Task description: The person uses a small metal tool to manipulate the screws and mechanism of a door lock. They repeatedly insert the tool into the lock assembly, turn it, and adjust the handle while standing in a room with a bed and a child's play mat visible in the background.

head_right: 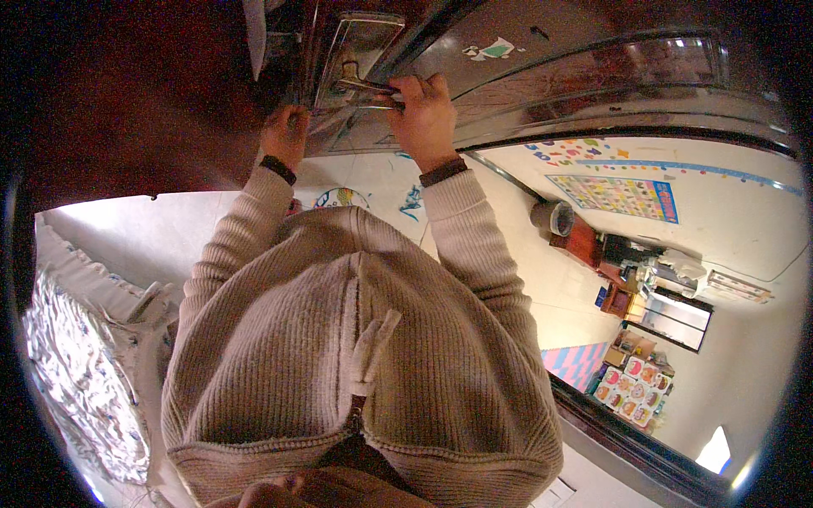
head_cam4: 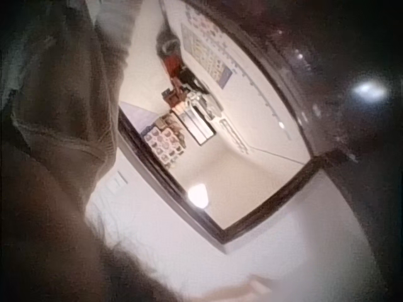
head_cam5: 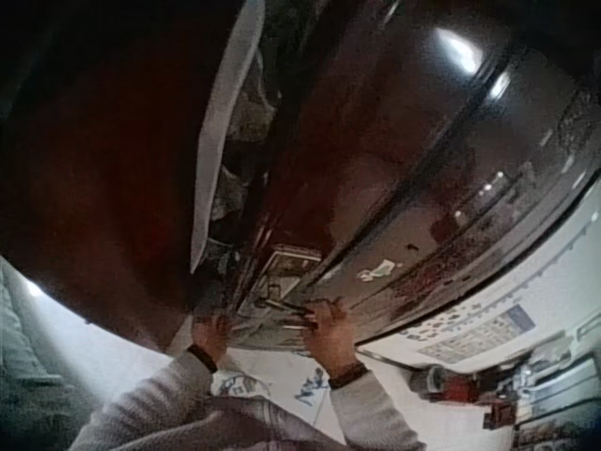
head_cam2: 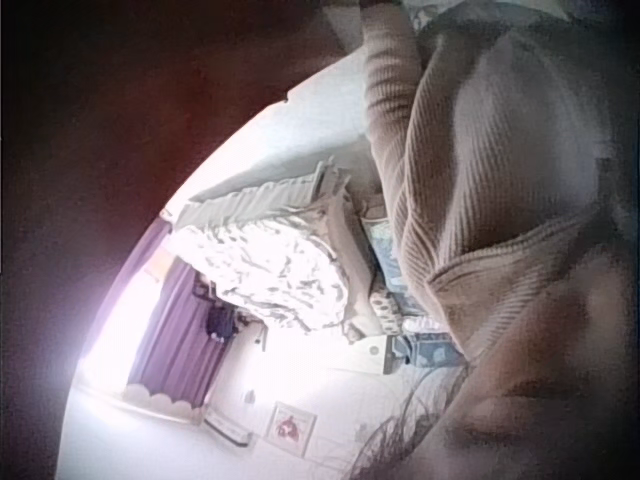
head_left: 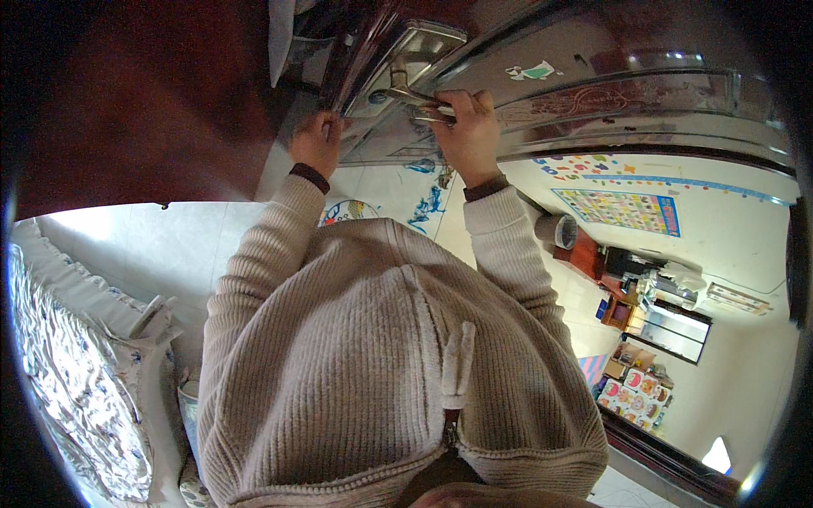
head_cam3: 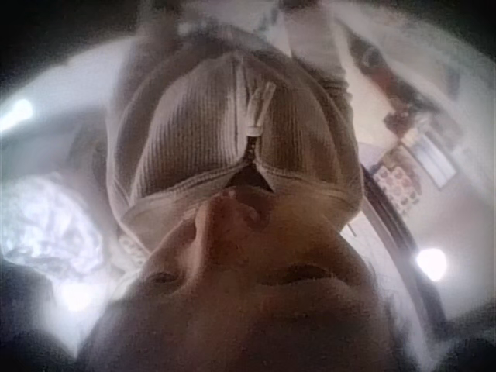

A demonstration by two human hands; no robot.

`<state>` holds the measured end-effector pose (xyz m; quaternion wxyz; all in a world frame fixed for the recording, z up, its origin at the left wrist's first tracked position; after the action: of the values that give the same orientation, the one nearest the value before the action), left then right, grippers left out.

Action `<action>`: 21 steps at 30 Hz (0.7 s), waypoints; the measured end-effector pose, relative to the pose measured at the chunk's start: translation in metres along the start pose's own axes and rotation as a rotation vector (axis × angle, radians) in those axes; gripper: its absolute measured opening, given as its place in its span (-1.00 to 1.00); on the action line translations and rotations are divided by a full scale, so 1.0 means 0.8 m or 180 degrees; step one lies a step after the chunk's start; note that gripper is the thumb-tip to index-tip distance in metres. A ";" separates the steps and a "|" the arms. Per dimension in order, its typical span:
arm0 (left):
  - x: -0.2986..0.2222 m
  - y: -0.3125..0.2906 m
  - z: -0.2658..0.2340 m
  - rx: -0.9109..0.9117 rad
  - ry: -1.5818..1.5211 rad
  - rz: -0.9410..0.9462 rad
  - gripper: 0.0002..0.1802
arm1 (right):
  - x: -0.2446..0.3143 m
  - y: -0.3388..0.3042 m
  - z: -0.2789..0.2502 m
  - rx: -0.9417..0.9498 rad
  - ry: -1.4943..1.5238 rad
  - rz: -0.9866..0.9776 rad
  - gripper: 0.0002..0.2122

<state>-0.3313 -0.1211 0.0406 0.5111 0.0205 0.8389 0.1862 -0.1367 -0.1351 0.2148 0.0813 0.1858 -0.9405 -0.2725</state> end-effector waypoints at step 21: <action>0.068 0.060 0.014 0.1332 -0.0499 -0.0356 -0.79 | 0.070 -0.140 0.211 0.1062 0.2287 0.2439 -0.66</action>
<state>-0.3547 -0.0606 0.0060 0.5688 0.0938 0.8168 -0.0226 -0.1973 -0.1631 0.0154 0.4600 -0.0781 -0.8844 0.0100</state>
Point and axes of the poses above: each hand's wrist, its own y-axis towards the middle knuckle, its own z-axis out of the palm, x = y × z, the point moved 7 cm from there along y, towards the middle knuckle, and after that the axes turned 6 degrees about -y, right-handed, at the moved point
